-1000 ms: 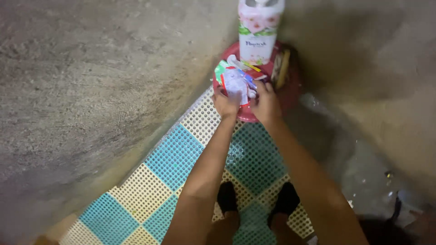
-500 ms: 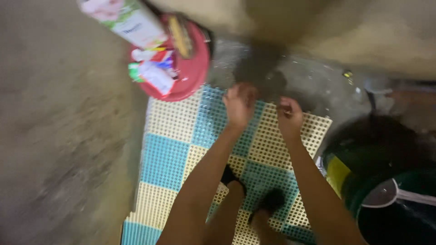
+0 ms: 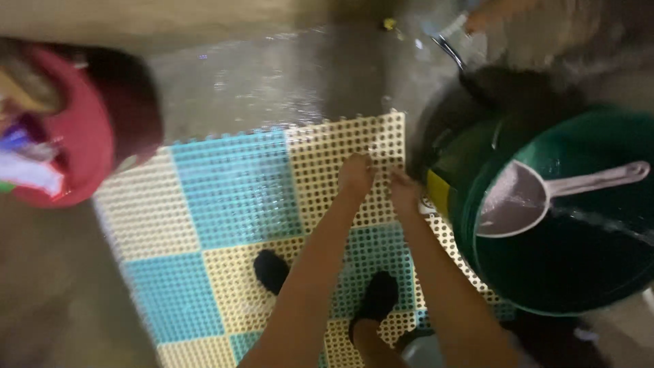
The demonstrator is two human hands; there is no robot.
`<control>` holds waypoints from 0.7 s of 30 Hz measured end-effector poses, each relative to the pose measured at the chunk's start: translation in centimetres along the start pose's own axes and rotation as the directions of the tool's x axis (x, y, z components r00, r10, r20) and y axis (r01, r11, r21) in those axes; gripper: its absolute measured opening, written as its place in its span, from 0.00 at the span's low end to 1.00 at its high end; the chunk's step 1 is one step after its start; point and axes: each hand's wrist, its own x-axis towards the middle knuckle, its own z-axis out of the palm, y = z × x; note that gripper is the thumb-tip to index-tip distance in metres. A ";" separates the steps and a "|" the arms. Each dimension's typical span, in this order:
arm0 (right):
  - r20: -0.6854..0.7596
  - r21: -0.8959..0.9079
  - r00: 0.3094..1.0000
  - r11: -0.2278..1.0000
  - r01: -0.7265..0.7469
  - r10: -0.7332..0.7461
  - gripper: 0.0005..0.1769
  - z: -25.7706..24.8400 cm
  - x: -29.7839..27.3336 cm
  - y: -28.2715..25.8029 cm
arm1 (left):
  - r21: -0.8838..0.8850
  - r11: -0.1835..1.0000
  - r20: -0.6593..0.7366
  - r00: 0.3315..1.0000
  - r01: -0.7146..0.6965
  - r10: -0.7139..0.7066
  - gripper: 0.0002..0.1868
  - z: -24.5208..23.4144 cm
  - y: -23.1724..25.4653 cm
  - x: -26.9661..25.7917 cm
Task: Scrubbing floor mats and rinsing the bathroom floor with water and cleaning agents
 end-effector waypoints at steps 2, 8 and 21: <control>-0.025 -0.050 0.996 0.995 0.081 -0.083 0.15 3.1 -1.0 -0.1 | 0.059 0.998 -0.023 1.000 -0.016 0.018 0.09 4.3 0.2 1.8; 0.281 0.060 0.911 0.953 0.298 -0.303 0.18 4.3 0.8 2.7 | 0.206 0.978 -0.129 0.991 -0.006 0.033 0.11 11.1 -1.9 3.5; 0.810 -0.518 0.493 0.007 0.855 -0.317 0.21 48.0 -17.5 8.1 | -0.535 0.815 -0.729 0.608 -0.221 -0.314 0.07 -22.7 -17.1 -13.4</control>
